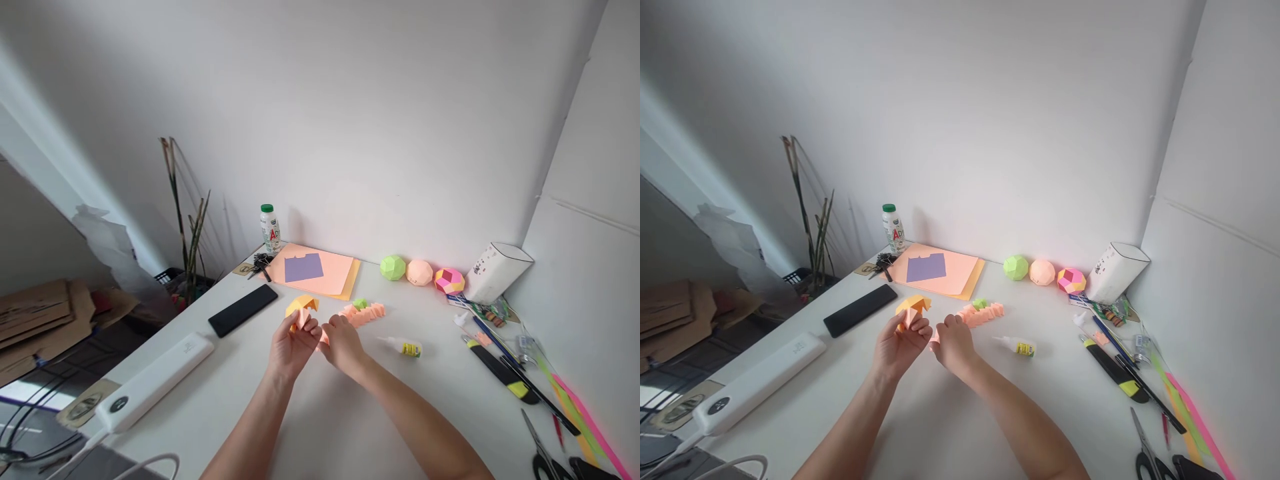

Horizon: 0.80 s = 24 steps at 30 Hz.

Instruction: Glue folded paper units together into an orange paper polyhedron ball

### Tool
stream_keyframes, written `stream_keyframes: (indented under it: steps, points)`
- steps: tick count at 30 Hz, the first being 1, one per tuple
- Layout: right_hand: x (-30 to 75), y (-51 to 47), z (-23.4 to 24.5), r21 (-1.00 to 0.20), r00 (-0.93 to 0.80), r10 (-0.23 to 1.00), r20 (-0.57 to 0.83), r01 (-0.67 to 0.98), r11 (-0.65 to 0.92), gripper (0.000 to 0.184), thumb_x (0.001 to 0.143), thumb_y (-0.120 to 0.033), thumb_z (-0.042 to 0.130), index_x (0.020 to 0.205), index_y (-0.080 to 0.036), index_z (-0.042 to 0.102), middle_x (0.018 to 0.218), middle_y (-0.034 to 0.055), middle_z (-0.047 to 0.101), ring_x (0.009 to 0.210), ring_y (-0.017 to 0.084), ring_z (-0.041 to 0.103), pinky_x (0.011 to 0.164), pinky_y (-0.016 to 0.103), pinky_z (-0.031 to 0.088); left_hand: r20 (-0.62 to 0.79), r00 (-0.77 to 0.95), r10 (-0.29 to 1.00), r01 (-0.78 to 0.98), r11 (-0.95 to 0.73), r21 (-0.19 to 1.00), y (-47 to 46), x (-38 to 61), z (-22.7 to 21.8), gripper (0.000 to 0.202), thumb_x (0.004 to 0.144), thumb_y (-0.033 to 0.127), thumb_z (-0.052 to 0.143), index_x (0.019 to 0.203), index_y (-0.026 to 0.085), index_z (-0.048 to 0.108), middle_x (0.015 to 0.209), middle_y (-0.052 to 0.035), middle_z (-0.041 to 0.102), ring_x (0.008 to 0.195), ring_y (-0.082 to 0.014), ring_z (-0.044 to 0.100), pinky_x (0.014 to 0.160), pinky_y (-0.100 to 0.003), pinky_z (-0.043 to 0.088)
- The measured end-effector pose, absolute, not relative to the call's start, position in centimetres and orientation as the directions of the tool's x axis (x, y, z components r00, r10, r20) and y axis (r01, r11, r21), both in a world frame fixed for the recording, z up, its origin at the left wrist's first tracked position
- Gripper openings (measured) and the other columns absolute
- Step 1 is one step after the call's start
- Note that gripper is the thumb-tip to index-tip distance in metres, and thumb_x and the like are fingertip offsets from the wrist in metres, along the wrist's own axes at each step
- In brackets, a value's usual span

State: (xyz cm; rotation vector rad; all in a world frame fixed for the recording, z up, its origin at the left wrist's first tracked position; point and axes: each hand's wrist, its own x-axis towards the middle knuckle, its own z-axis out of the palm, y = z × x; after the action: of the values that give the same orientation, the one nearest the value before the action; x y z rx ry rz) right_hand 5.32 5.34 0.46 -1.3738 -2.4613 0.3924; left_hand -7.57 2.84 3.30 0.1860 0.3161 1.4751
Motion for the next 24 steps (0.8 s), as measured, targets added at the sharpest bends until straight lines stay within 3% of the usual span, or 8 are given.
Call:
stream_keyframes:
  steps: [5, 11, 13, 16, 19, 24]
  points:
    - [5.2, 5.6, -1.5, -0.445, -0.433, 0.886, 0.164, 0.769, 0.458, 0.010, 0.077, -0.012, 0.058, 0.068, -0.017, 0.059, 0.083, 0.0079, 0.053, 0.084, 0.023, 0.049, 0.070, 0.034, 0.043, -0.091, 0.085, 0.992, -0.940, 0.110, 0.323, 2.9, -7.3, 3.1, 0.027, 0.073, 0.019, 0.064, 0.056, 0.017, 0.044, 0.057, 0.0051, 0.034, 0.053, -0.0074, 0.037, 0.052, -0.021, 0.038]
    - [8.1, 4.1, 0.5, -0.593, -0.364, 0.895, 0.256, 0.672, 0.443, 0.010, 0.080, -0.019, 0.059, 0.070, -0.019, 0.061, 0.088, 0.0060, 0.056, 0.090, 0.020, 0.052, 0.076, 0.030, 0.044, -0.119, 0.128, 0.985, -0.929, 0.161, 0.332, 2.8, -6.8, 2.9, 0.026, 0.073, 0.018, 0.064, 0.055, 0.016, 0.046, 0.055, 0.0051, 0.035, 0.052, -0.0071, 0.037, 0.051, -0.020, 0.039]
    - [9.3, 3.3, 1.8, -0.736, -0.340, 0.909, 0.240, 0.547, 0.399, 0.012, 0.081, -0.023, 0.059, 0.070, -0.019, 0.059, 0.088, 0.0046, 0.059, 0.090, 0.019, 0.054, 0.074, 0.029, 0.045, -0.126, 0.137, 0.983, -0.925, 0.172, 0.339, 2.7, -6.5, 2.9, 0.024, 0.074, 0.018, 0.064, 0.057, 0.016, 0.047, 0.054, 0.0051, 0.036, 0.052, -0.0071, 0.038, 0.051, -0.021, 0.040]
    - [10.9, 2.0, 3.3, -0.940, -0.336, 0.938, 0.089, 0.283, 0.190, 0.018, 0.084, -0.034, 0.056, 0.074, -0.019, 0.057, 0.076, 0.0016, 0.060, 0.074, 0.015, 0.057, 0.069, 0.028, 0.045, -0.154, 0.159, 0.975, -0.912, 0.205, 0.356, 2.3, -5.8, 2.9, 0.021, 0.074, 0.017, 0.064, 0.059, 0.016, 0.050, 0.054, 0.0047, 0.039, 0.054, -0.0078, 0.041, 0.053, -0.021, 0.042]
    - [12.0, 0.8, 4.0, -0.994, -0.333, 0.943, 0.006, 0.099, 0.042, 0.023, 0.083, -0.038, 0.057, 0.074, -0.018, 0.055, 0.062, -0.0022, 0.055, 0.060, 0.012, 0.051, 0.061, 0.026, 0.042, -0.226, 0.214, 0.950, -0.881, 0.287, 0.375, 1.7, -4.7, 2.8, 0.013, 0.074, 0.017, 0.064, 0.065, 0.015, 0.055, 0.057, 0.0029, 0.046, 0.056, -0.0083, 0.045, 0.055, -0.022, 0.044]
    - [12.3, 0.5, 3.8, -0.990, -0.276, 0.961, 0.027, -0.139, -0.012, 0.019, 0.080, -0.034, 0.062, 0.073, -0.017, 0.056, 0.053, -0.0050, 0.049, 0.053, 0.010, 0.044, 0.056, 0.025, 0.037, -0.292, 0.311, 0.905, -0.817, 0.411, 0.405, 0.6, -2.9, 2.3, 0.005, 0.075, 0.017, 0.063, 0.075, 0.014, 0.060, 0.064, 0.0008, 0.053, 0.057, -0.0091, 0.049, 0.058, -0.024, 0.046]
